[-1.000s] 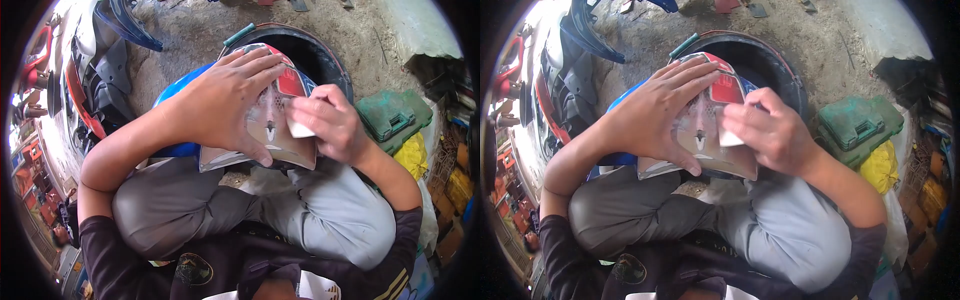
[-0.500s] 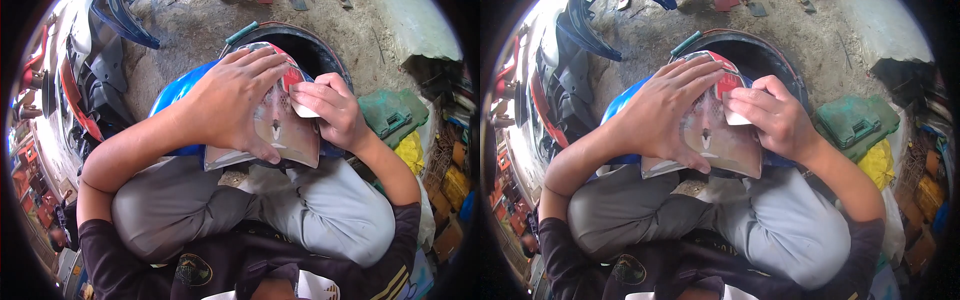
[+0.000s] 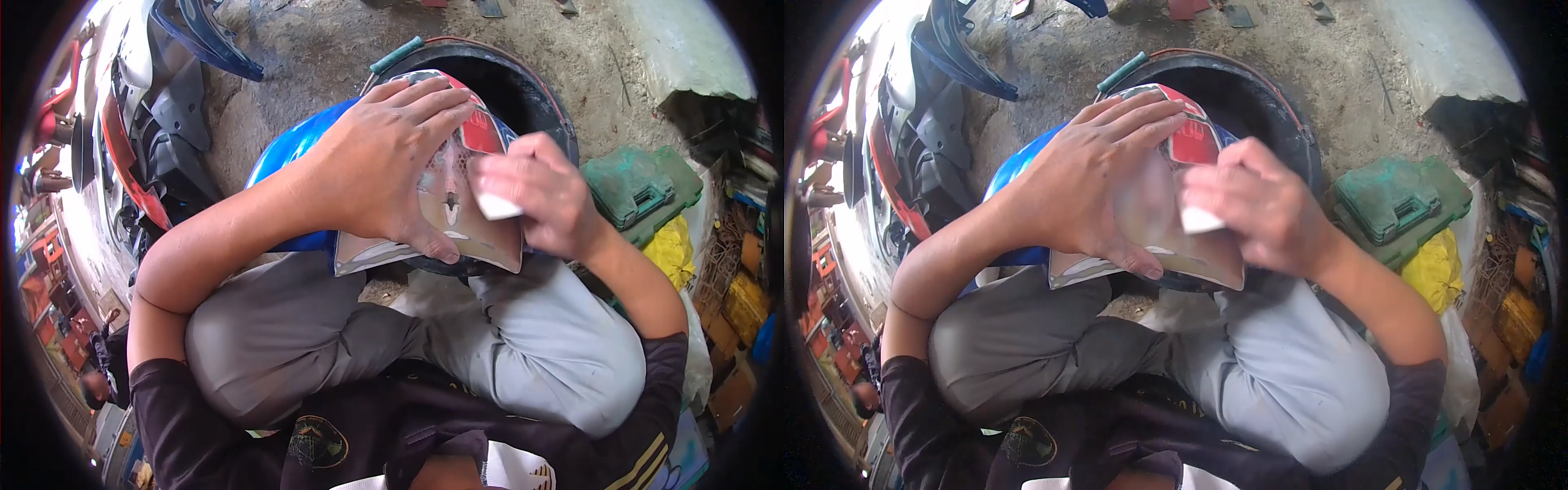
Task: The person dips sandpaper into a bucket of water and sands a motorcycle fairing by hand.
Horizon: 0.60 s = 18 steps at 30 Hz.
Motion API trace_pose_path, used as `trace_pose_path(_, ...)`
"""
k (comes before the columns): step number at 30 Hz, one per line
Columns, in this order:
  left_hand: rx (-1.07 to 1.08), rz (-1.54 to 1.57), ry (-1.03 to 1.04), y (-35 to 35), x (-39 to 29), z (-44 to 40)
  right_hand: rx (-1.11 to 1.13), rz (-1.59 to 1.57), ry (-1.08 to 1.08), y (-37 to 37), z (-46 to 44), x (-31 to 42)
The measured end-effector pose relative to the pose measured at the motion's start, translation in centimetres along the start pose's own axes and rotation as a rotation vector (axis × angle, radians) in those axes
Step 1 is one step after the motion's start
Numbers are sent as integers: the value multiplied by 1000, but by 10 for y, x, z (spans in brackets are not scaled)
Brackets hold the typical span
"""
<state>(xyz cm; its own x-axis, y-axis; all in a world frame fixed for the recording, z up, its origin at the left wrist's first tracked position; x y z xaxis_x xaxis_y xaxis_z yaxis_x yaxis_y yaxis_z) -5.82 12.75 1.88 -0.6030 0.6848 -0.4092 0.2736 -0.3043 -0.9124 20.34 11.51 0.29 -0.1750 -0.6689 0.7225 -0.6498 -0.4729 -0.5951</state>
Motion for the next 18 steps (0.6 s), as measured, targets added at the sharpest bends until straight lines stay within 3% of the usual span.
trace_pose_path(5,-4,5,8,0,-1,-1,-6,34,14,-4,1,-11)
trace_pose_path(7,-1,-2,0,0,-1,1,54,-111,7,-1,-4,12)
trace_pose_path(18,-21,-1,-7,0,-7,1,13,-31,-14,-6,-2,0)
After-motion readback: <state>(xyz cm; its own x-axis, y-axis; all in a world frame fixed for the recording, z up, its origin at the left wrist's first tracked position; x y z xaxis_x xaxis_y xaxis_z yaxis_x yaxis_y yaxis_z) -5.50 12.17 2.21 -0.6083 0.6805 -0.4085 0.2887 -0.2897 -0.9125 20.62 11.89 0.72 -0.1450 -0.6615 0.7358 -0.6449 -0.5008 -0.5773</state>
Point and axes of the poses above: each hand's wrist, its own z-axis away from the middle knuckle, its own y-axis out of the palm, x = y × z, the point moved 2 cm from there along -z, towards the middle knuckle, and after that the axes turned 11 degrees about -z, right-handed, at the moved point
